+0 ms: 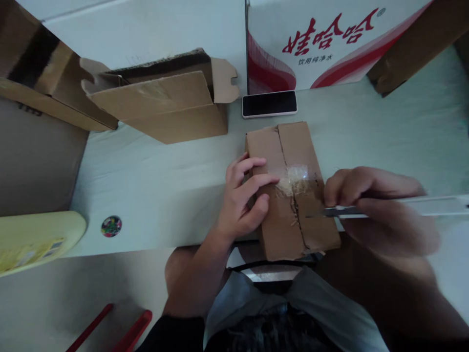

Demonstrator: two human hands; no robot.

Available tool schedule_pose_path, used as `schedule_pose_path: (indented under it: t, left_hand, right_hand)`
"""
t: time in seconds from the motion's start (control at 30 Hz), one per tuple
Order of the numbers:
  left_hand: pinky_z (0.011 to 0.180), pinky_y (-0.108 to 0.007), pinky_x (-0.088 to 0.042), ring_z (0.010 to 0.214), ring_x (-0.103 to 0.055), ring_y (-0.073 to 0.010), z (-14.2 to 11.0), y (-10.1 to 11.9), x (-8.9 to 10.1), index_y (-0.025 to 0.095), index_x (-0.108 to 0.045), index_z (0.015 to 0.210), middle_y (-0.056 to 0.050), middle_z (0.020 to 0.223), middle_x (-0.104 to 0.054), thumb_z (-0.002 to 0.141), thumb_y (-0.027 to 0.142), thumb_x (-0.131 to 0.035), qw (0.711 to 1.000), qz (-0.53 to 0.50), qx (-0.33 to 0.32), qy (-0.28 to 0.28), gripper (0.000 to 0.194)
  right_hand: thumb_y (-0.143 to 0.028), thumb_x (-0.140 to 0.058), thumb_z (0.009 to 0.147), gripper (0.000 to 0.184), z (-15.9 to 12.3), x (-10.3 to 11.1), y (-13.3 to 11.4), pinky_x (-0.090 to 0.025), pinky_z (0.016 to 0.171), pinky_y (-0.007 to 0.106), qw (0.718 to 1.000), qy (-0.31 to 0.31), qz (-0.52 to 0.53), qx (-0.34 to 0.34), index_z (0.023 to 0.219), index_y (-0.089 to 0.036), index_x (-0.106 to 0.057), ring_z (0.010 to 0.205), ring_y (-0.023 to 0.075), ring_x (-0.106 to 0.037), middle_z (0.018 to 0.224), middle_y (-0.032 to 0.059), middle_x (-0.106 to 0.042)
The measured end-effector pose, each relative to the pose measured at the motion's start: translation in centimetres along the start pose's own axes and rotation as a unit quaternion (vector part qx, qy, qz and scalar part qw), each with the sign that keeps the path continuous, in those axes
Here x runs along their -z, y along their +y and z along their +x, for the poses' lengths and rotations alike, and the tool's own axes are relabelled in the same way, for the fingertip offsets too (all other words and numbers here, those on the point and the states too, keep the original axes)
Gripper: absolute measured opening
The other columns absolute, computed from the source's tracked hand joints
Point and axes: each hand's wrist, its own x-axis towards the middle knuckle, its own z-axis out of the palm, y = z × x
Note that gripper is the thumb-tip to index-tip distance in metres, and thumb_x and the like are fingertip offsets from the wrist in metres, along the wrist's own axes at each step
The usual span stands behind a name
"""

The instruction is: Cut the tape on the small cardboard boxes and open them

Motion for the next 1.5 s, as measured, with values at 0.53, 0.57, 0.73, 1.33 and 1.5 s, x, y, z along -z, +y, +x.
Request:
schedule_pose_path:
  t: [0.53,0.57,0.73,1.33,1.5]
  left_hand:
    - [0.107,-0.047,-0.061,0.129,-0.065,-0.0257,0.5,-0.5,3.3,0.027,-0.074,0.113,-0.009,0.136,-0.066,0.106,0.041,-0.058,0.999,0.009,0.047,-0.006,0.022]
    - [0.108,-0.046,-0.061,0.13,-0.065,-0.0256,0.5,-0.3,3.4,0.027,-0.073,0.114,-0.009,0.137,-0.065,0.105,0.04,-0.06,0.999,0.01,0.047,-0.012,0.021]
    - [0.106,-0.045,-0.061,0.13,-0.064,-0.026,0.6,0.2,4.0,0.026,-0.069,0.11,-0.009,0.136,-0.062,0.101,0.034,-0.065,0.997,0.028,0.067,-0.039,0.013]
    - [0.088,-0.045,-0.063,0.12,-0.066,-0.0282,-0.1,-0.2,7.6,0.027,-0.056,0.117,-0.012,0.165,-0.041,0.089,0.053,-0.072,0.943,-0.053,0.323,-0.066,0.042]
    - [0.082,-0.033,-0.063,0.116,-0.068,-0.0236,-0.4,-1.3,7.5,0.029,-0.053,0.132,-0.011,0.164,-0.047,0.091,0.048,-0.075,0.943,-0.121,0.308,-0.03,0.05]
  right_hand:
    - [-0.025,-0.056,0.083,0.033,2.6,3.9,8.9,-0.051,0.075,0.041,0.893,-0.028,-0.438,-0.1,0.111,-0.02,-0.072,0.08,0.025,-0.063,0.095,0.0106,-0.067]
    - [-0.023,-0.054,0.084,0.035,2.6,3.8,9.6,-0.052,0.077,0.041,0.887,-0.033,-0.452,-0.093,0.113,-0.019,-0.073,0.083,0.0258,-0.063,0.095,0.0116,-0.066]
    - [-0.021,-0.052,0.087,0.038,2.9,3.2,11.2,-0.051,0.074,0.04,0.862,-0.015,-0.495,-0.106,0.116,-0.019,-0.076,0.078,0.0244,-0.062,0.097,0.013,-0.068]
    - [-0.044,-0.055,0.092,0.035,3.1,1.0,8.2,-0.053,0.075,0.04,0.938,-0.081,-0.32,-0.11,0.112,-0.02,-0.072,0.083,0.0266,-0.07,0.099,0.012,-0.078]
    - [-0.044,-0.053,0.093,0.039,3.0,0.0,7.5,-0.053,0.073,0.037,0.94,-0.163,-0.266,-0.135,0.116,-0.02,-0.072,0.08,0.0234,-0.07,0.097,0.0102,-0.079]
